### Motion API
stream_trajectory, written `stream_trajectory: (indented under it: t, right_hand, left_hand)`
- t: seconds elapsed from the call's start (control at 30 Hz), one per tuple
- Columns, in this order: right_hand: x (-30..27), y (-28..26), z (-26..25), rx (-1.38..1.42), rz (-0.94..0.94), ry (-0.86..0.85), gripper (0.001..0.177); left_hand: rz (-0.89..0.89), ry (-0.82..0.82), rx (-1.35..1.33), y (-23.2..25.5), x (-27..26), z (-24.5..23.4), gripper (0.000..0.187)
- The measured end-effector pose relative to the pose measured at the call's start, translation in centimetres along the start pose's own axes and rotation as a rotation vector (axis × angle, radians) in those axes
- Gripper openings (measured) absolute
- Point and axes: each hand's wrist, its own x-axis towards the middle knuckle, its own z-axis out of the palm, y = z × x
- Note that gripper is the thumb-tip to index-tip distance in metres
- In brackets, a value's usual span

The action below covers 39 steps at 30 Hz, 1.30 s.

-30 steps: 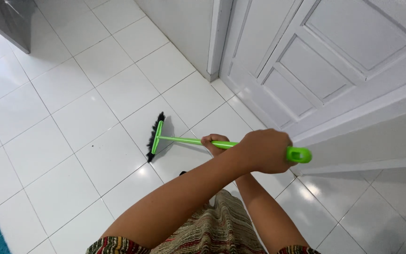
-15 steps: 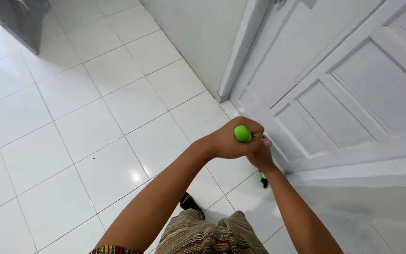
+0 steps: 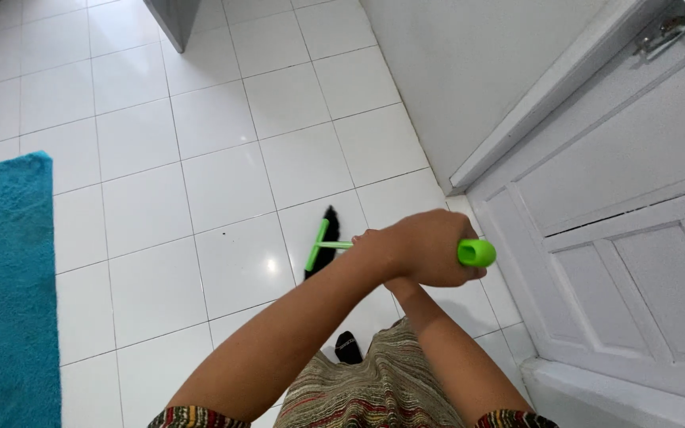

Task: The person sweeps a tiled floor using a broom with a green handle, moving around a refrigerator, a white door, and a blue rug.

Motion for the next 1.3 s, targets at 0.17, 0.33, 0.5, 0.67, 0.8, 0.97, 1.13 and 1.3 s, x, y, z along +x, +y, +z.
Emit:
stream_trajectory:
  t: [0.17,0.33,0.5,0.67,0.8,0.97,1.13,1.3]
  right_hand:
    - [1.9,-3.8,0.2,0.006,0.178,0.060,0.025]
    - [7.7,-4.7,-7.0,-0.051,-0.038,-0.157,0.034]
    - [12.7,-6.8,-13.6,-0.757,-0.833,0.125,0.043]
    - [13.6,-9.2,-17.8,-0.684,-0.213,-0.067,0.024]
    - [15.9,-4.9,-19.2,-0.669,-0.006,-0.182,0.027]
    - [20.6,0.6,-15.6,-0.221,-0.217,-0.312,0.028]
    - [23.6,-0.3,-11.0,-0.083,-0.106,-0.389,0.029]
    - [25.4,-3.4,-9.5,-0.153,0.195,-0.399,0.031]
  left_hand:
    - [0.015,0.052,0.062,0.8,2.4,0.4,0.034]
    - [0.139,0.198,-0.018,3.4,4.8,-6.1,0.033]
    - [0.268,0.311,-0.275,2.2,6.7,-12.4,0.045]
    - [0.389,0.324,-0.484,-4.6,11.0,-13.3,0.056]
    - [0.339,0.333,-0.547,-7.6,13.2,-11.7,0.053]
    - [0.109,0.319,-0.428,-6.8,14.8,-13.2,0.054]
    - [-0.098,0.313,-0.209,-6.4,17.0,-14.1,0.031]
    - [-0.157,0.218,-0.073,-7.2,20.8,-12.9,0.026]
